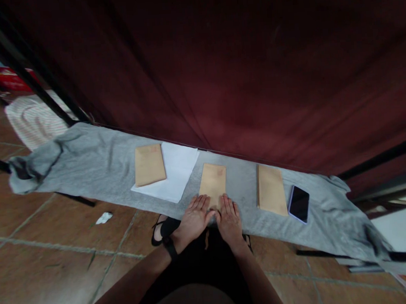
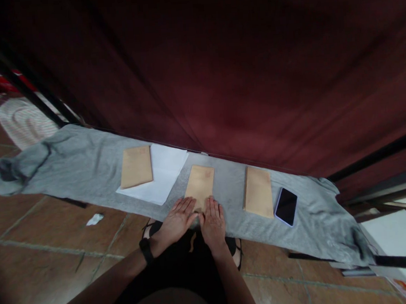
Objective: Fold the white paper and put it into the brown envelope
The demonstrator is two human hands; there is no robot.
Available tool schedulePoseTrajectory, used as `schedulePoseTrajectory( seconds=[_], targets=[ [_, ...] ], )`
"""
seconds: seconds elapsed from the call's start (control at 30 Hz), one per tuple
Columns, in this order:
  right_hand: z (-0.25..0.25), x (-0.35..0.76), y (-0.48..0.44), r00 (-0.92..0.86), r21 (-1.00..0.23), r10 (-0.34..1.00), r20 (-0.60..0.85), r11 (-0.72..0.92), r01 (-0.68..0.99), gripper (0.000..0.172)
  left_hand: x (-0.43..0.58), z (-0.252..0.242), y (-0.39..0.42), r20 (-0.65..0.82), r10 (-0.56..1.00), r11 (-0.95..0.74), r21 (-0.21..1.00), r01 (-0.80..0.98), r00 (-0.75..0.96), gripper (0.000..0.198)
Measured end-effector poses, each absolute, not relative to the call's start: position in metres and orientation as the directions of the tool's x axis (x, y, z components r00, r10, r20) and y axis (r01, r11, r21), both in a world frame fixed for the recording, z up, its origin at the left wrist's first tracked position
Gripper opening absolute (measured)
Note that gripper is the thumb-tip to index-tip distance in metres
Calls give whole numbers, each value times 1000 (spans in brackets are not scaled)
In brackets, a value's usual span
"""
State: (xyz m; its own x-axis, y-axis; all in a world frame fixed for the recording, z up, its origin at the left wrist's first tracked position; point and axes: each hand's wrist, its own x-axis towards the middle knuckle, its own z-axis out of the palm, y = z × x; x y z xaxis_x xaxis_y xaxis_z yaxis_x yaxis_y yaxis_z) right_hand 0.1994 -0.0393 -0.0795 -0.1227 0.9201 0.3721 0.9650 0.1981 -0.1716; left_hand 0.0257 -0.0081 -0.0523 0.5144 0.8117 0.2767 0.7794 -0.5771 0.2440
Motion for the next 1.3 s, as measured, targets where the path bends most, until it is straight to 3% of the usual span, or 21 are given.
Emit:
schedulePoseTrajectory(
  seconds=[0.27, 0.47, 0.87, 1.17, 1.3],
  targets=[
    [-81, 197, -37, -98, -179, 926, 365, 172, 969, 58, 49, -55, 96, 278, 800, -594, 250, 765, 531, 56],
    [-78, 196, -37, -98, -173, 926, 364, 171, 970, 57, 51, -67, 147, 202, 796, -605, 253, 755, 570, 54],
    [-79, 194, -38, -79, -172, 926, 368, 152, 973, 56, 35, -57, 113, 99, 527, -825, 296, 481, 844, 49],
    [-82, 195, -38, -78, -175, 919, 386, 156, 972, 56, 24, -42, 93, -20, 435, -775, 501, 385, 900, 47],
    [-82, 194, -38, -75, -171, 916, 394, 153, 973, 56, 19, -29, 90, -2, 369, -765, 568, 304, 929, 46]
  ],
)
